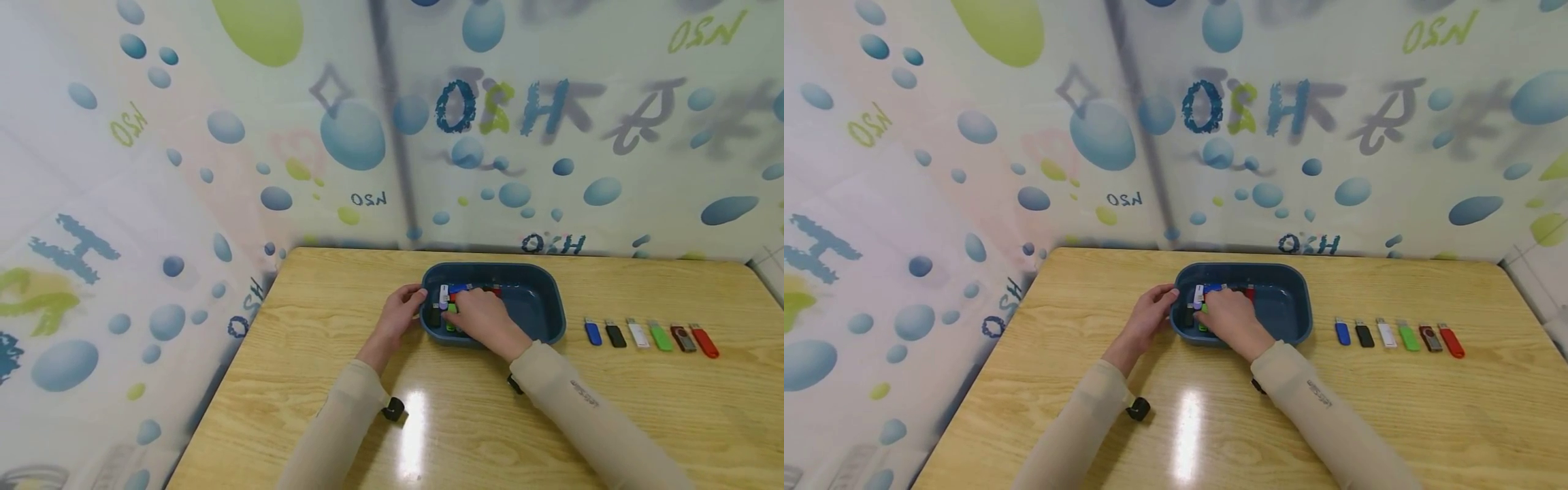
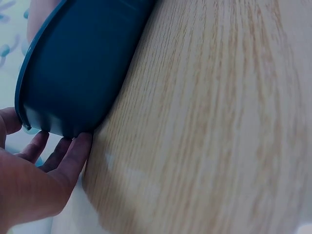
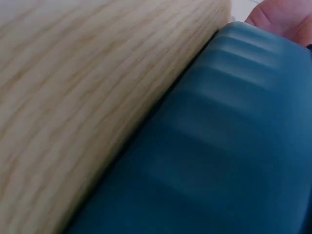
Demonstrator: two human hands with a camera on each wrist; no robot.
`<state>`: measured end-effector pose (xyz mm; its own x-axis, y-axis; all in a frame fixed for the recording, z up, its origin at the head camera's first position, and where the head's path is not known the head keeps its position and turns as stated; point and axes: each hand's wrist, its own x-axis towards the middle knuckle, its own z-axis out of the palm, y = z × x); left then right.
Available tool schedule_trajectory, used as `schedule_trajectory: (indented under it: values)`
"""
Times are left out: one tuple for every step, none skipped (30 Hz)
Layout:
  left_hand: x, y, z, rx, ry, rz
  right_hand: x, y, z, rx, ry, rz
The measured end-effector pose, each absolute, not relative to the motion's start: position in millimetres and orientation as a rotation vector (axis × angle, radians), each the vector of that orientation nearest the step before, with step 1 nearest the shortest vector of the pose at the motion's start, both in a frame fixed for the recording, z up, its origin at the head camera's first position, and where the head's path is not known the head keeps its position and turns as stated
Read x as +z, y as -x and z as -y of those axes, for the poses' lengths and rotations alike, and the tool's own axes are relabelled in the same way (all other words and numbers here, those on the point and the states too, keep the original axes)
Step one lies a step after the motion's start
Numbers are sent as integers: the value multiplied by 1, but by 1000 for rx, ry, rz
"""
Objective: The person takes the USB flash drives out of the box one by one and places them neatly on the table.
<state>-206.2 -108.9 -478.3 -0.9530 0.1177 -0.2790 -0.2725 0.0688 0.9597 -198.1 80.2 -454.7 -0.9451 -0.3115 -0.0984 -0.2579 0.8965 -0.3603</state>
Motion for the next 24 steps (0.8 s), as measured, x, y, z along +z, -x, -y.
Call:
schedule_trajectory:
  values:
    - [-478,206,109,1960,153,-2068,-455,199,-79,-503,434,-2918]
    - [-478,207,109,1962,152,-2067,-455,200,-77,-479,430,-2924]
    - [-479,207,108,1964,150,-2066,-455,201,-76,-459,425,-2928]
    - [-479,207,108,1965,149,-2067,-455,202,-74,-442,420,-2928]
    - [-479,207,108,1970,148,-2066,-456,202,-73,-423,420,-2932]
    - [-479,207,108,1973,147,-2064,-456,203,-72,-412,417,-2933]
    - [-479,207,108,1977,149,-2062,-456,203,-71,-405,414,-2929]
    - [-479,207,107,1982,151,-2057,-455,203,-71,-405,409,-2921]
    - [-479,207,107,1984,154,-2054,-456,202,-71,-405,414,-2920]
    - [-479,207,107,1987,157,-2052,-456,202,-71,-406,415,-2917]
    - [-479,207,107,1989,159,-2048,-455,202,-71,-408,422,-2916]
    - [-479,207,107,1988,163,-2046,-455,202,-71,-407,426,-2912]
    - [-479,207,107,1988,164,-2044,-455,201,-72,-408,432,-2908]
    - [-480,207,108,1986,164,-2044,-455,201,-73,-406,437,-2905]
    - [-480,207,108,1983,163,-2046,-455,201,-73,-400,441,-2904]
    - [-480,207,108,1982,161,-2046,-454,201,-74,-399,437,-2901]
    - [-480,206,108,1981,157,-2047,-454,201,-74,-398,436,-2898]
    - [-480,206,108,1982,154,-2046,-453,200,-74,-395,435,-2899]
    - [-480,206,108,1982,151,-2047,-453,200,-75,-395,434,-2898]
    - [-480,206,109,1984,150,-2047,-452,200,-75,-398,434,-2895]
    - [-480,206,109,1987,147,-2045,-452,199,-76,-403,435,-2894]
    - [-480,206,109,1990,146,-2044,-452,199,-76,-409,438,-2891]
    - [-480,206,109,1990,144,-2046,-452,199,-76,-417,443,-2887]
    - [-481,206,109,1989,145,-2050,-452,199,-77,-424,448,-2883]
